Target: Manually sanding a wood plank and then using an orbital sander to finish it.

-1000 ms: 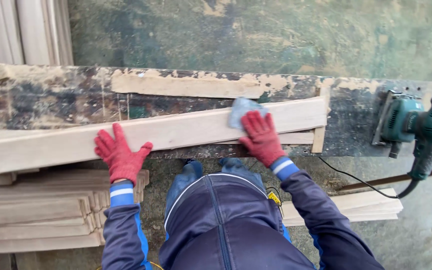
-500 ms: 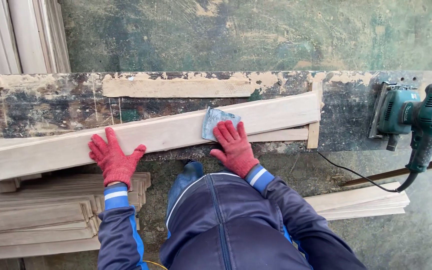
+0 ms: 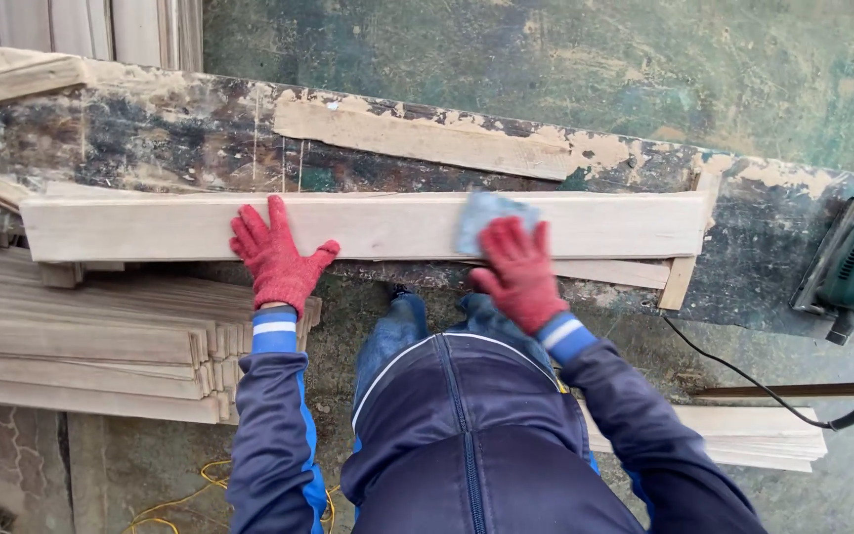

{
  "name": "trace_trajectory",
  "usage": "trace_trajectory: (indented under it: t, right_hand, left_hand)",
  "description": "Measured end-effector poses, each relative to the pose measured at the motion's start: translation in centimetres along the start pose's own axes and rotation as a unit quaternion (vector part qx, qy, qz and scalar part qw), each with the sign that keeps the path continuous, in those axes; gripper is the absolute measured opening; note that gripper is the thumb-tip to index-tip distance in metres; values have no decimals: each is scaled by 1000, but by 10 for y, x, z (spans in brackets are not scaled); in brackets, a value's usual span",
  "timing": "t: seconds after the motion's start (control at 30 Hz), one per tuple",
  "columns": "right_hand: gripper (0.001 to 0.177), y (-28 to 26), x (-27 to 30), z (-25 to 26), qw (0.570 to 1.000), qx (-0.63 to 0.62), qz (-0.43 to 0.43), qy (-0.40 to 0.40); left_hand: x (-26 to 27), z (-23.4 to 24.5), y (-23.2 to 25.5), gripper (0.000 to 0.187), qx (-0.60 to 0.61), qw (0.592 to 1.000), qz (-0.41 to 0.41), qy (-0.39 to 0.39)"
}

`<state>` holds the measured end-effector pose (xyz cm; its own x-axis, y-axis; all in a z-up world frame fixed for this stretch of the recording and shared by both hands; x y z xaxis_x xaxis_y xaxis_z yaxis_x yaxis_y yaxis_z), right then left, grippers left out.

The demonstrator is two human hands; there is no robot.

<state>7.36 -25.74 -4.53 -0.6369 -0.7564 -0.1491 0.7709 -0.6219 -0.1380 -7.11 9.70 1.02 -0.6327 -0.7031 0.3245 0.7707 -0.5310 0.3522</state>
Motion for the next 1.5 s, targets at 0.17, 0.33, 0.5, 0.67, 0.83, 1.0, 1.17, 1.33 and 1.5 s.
trace_trajectory:
  t: [0.17, 0.33, 0.5, 0.67, 0.83, 1.0, 1.17, 1.33, 1.5]
  right_hand:
    - [65, -71, -42, -6, 990, -23, 129, 48]
    - [54, 19, 5, 23, 994, 23, 99, 24]
    - [62, 84, 57, 26, 988, 149, 22, -20]
    - [60, -4, 2, 5, 999, 5, 42, 11]
    - [63, -9, -8, -1, 997, -9, 72, 26]
    - [53, 132, 62, -1, 985, 119, -117, -42]
    - [62, 186, 95, -4, 916, 158, -317, -185]
    - [61, 66, 34, -6, 984, 89, -154, -18]
    - [51, 76, 40, 18, 991, 86, -98, -22]
  left_hand:
    - [1, 0, -2, 126, -16, 1000, -11, 6]
    - [2, 2, 1, 127, -9, 1000, -4, 2]
    - [4, 11, 13, 123, 2, 1000, 17, -15]
    - [0, 12, 11, 126, 3, 999, 31, -34]
    - [5, 21, 27, 126, -5, 997, 38, -72]
    - [7, 22, 30, 122, 5, 998, 40, -46]
    - [5, 18, 27, 123, 2, 999, 39, -36]
    - [8, 22, 37, 121, 6, 998, 46, -44]
    - [7, 24, 35, 122, -5, 997, 56, -50]
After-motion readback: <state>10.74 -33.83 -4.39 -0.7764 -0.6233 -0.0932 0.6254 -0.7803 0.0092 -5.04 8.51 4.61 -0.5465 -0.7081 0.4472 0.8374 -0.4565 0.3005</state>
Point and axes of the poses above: each hand's wrist, its own x-axis away from the middle knuckle, its own z-axis out of the back of the hand, y = z × x, the point moved 3 cm from there along -x, towards the middle knuckle, and after that the axes turned 15 degrees about x, right-handed, at the moved point
